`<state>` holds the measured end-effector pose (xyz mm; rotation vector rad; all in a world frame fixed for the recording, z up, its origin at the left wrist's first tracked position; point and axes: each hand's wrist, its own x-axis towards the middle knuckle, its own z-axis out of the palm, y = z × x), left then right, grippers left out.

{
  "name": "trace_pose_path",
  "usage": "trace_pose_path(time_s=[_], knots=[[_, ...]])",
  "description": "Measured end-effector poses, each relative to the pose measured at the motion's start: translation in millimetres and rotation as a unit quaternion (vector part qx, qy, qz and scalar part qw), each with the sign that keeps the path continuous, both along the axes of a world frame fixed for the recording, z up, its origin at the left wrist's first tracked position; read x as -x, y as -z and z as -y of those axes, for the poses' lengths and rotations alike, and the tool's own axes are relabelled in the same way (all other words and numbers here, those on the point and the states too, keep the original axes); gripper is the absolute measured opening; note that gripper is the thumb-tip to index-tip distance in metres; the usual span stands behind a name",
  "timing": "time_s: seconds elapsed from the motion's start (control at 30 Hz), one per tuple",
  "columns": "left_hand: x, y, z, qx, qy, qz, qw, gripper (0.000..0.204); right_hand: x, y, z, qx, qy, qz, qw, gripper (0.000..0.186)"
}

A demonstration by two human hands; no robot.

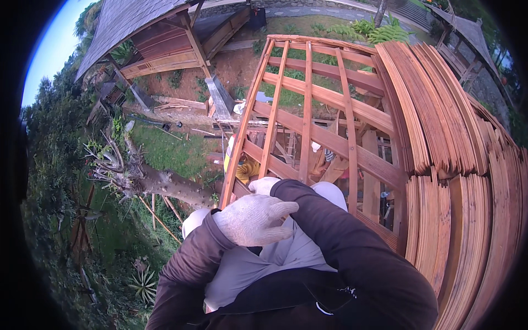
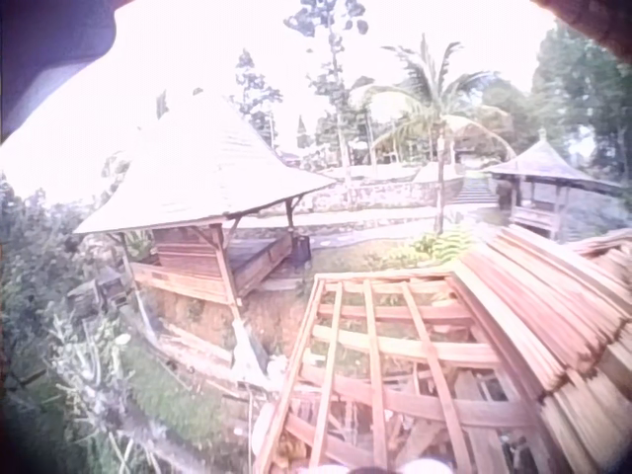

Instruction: The person receives wooden shingles from another person below and stacks them onto the wooden roof frame.

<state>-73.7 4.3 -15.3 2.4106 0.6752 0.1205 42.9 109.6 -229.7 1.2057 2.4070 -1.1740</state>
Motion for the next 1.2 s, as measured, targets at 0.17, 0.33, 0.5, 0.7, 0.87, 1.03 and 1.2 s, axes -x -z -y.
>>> trace_pose_path(time_s=[0.17,0.33,0.5,0.7,0.87,1.03,1.2], knots=[[0.9,6.9,0.8,-0.003,-0.002,0.023,1.000,0.054,-0.8,-10.8,5.2,0.003,0.013,-0.016,1.000,0.044],[-3.0,0.9,-0.9,-0.001,-0.001,0.009,1.000,0.053,-3.4,0.7,4.2,-0.043,0.006,-0.048,0.998,0.033],[-1.8,3.2,-1.8,-0.003,-0.003,0.011,1.000,0.053,0.6,-6.1,4.5,-0.010,0.020,-0.025,0.999,0.042],[-2.5,2.5,-2.4,-0.001,-0.007,0.015,1.000,0.054,0.2,1.2,3.7,-0.021,0.016,-0.038,0.999,0.039],[-4.6,2.9,-3.7,0.005,-0.005,0.010,1.000,0.054,-2.5,-3.5,5.2,-0.027,0.038,-0.047,0.998,0.034],[-4.1,-0.4,-3.4,0.007,-0.012,0.012,1.000,0.054,-1.7,4.7,-0.2,-0.014,0.011,-0.027,0.999,0.035],[-1.7,2.4,-3.6,0.003,-0.011,0.018,1.000,0.055,-1.0,-0.9,2.1,-0.033,-0.010,-0.029,0.999,0.029]])
